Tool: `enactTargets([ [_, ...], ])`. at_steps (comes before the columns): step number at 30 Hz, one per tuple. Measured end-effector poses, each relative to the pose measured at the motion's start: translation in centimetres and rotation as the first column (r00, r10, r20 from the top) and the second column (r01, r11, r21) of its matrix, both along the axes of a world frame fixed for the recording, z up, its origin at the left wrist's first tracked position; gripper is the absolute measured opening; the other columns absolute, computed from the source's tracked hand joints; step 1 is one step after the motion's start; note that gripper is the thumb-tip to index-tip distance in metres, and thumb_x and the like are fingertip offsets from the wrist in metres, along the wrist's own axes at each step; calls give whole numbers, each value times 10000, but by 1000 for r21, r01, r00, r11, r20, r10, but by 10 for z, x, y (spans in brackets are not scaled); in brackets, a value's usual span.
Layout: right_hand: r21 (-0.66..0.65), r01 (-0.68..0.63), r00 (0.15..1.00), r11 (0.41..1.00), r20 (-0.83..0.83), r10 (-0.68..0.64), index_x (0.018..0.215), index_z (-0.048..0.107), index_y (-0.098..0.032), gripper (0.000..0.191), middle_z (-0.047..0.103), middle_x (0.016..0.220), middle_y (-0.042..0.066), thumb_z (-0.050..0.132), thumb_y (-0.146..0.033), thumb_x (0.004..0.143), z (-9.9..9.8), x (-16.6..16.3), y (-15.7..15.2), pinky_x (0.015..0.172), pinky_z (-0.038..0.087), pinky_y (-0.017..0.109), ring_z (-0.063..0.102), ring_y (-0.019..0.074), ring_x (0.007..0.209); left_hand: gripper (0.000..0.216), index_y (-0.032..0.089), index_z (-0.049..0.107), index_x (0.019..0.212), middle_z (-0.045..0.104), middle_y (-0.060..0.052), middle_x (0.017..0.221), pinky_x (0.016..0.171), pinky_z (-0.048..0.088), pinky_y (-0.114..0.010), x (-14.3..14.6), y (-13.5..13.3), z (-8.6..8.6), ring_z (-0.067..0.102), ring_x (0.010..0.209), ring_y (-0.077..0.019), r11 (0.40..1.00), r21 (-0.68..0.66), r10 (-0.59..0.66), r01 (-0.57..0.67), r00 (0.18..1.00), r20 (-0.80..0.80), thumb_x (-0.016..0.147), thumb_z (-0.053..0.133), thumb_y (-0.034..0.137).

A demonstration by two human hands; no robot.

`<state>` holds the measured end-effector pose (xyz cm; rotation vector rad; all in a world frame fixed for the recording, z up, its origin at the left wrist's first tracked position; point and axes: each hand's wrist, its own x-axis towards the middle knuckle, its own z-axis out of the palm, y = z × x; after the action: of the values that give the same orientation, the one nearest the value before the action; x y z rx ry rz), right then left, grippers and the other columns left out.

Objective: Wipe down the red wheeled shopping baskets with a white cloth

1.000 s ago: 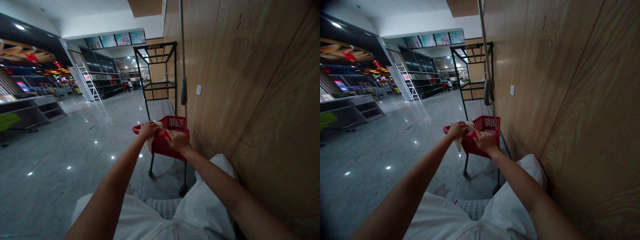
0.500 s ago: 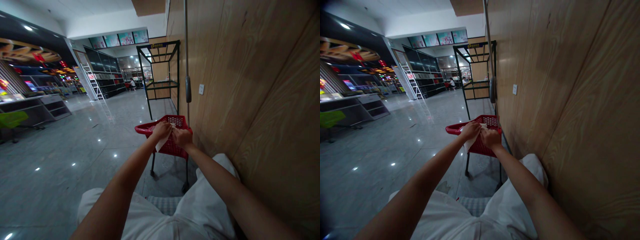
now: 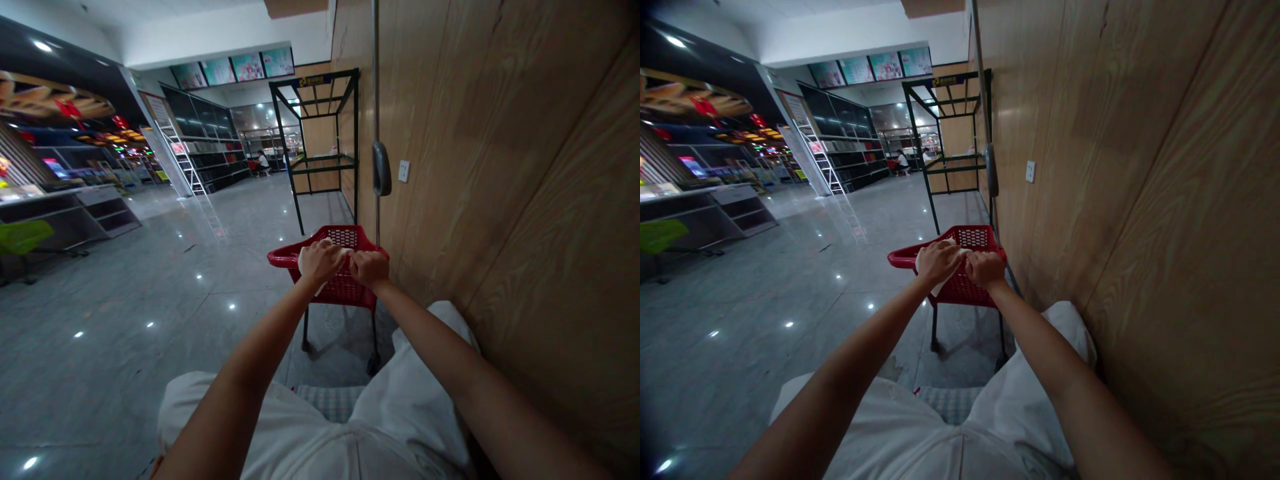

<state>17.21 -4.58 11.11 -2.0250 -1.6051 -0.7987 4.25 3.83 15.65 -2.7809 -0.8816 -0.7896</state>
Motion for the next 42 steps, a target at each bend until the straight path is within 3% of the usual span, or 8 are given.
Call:
enactTargets([
  [5, -26, -18, 1000, 999, 21, 19, 997, 681, -123, 367, 690, 815, 104, 366, -293, 915, 3, 3, 3, 609, 250, 299, 564, 171, 680, 377, 323, 698, 1042, 657, -35, 1101, 838, 420, -328, 11, 23, 8, 587, 999, -217, 994, -95, -59, 55, 998, -32, 899, 401, 507],
  [11, -2, -42, 999, 999, -7, 42, 1001, 696, -155, 344, 708, 874, 84, 401, -288, 885, 0, 6, 5, 630, 272, 299, 576, 178, 708, 390, 205, 737, 969, 696, -95, 1011, 764, 439, -285, -24, 65, 11, 627, 886, -213, 959, -209, 193, -190, 981, -5, 901, 431, 438],
  [19, 5, -10, 1000, 1000, 3, 10, 981, 693, -144, 342, 688, 790, 88, 396, -279, 879, -1, 1, 8, 611, 256, 296, 553, 170, 659, 388, 311, 685, 1089, 662, -49, 1103, 900, 389, -321, 0, -2, -1, 573, 1015, -207, 998, -27, 60, -58, 993, 102, 903, 409, 511],
  [23, -12, -17, 999, 1000, 29, 18, 901, 699, -132, 349, 678, 775, 96, 386, -286, 892, 0, 6, 6, 612, 254, 290, 540, 162, 649, 445, 290, 733, 977, 702, -67, 994, 851, 404, -330, 13, 11, 13, 605, 958, -229, 985, -162, 64, -63, 998, 1, 858, 431, 594],
  [29, 18, -52, 999, 999, 13, 51, 942, 705, -160, 335, 686, 785, 71, 398, -278, 880, 1, 6, 4, 614, 259, 292, 549, 164, 663, 448, 239, 740, 976, 712, -91, 965, 741, 434, -275, -21, 54, 16, 639, 867, -213, 924, -303, 233, -236, 971, -46, 881, 422, 541],
  [35, 37, -50, 999, 998, 3, 50, 953, 696, -149, 313, 697, 821, 77, 417, -264, 868, -1, 1, 9, 618, 253, 301, 559, 173, 682, 391, 320, 660, 1130, 643, -44, 1150, 914, 393, -327, -17, 7, -3, 545, 1062, -213, 990, -26, 139, -137, 983, 122, 926, 371, 486],
  [38, 20, -55, 998, 998, 5, 55, 922, 686, -134, 340, 696, 803, 84, 374, -267, 904, -1, 3, 9, 612, 246, 297, 551, 165, 664, 379, 305, 691, 1066, 645, -46, 1130, 936, 381, -337, 6, -11, -3, 534, 1078, -216, 999, -21, 44, -43, 996, 76, 917, 393, 486],
  [42, -15, -45, 999, 999, 31, 45, 906, 684, -128, 351, 695, 796, 96, 370, -285, 910, 0, 10, 8, 613, 249, 293, 551, 165, 667, 376, 298, 723, 997, 674, -48, 1055, 857, 421, -317, 18, 5, 8, 592, 984, -216, 993, -122, 9, -9, 1000, 3, 897, 422, 499],
])
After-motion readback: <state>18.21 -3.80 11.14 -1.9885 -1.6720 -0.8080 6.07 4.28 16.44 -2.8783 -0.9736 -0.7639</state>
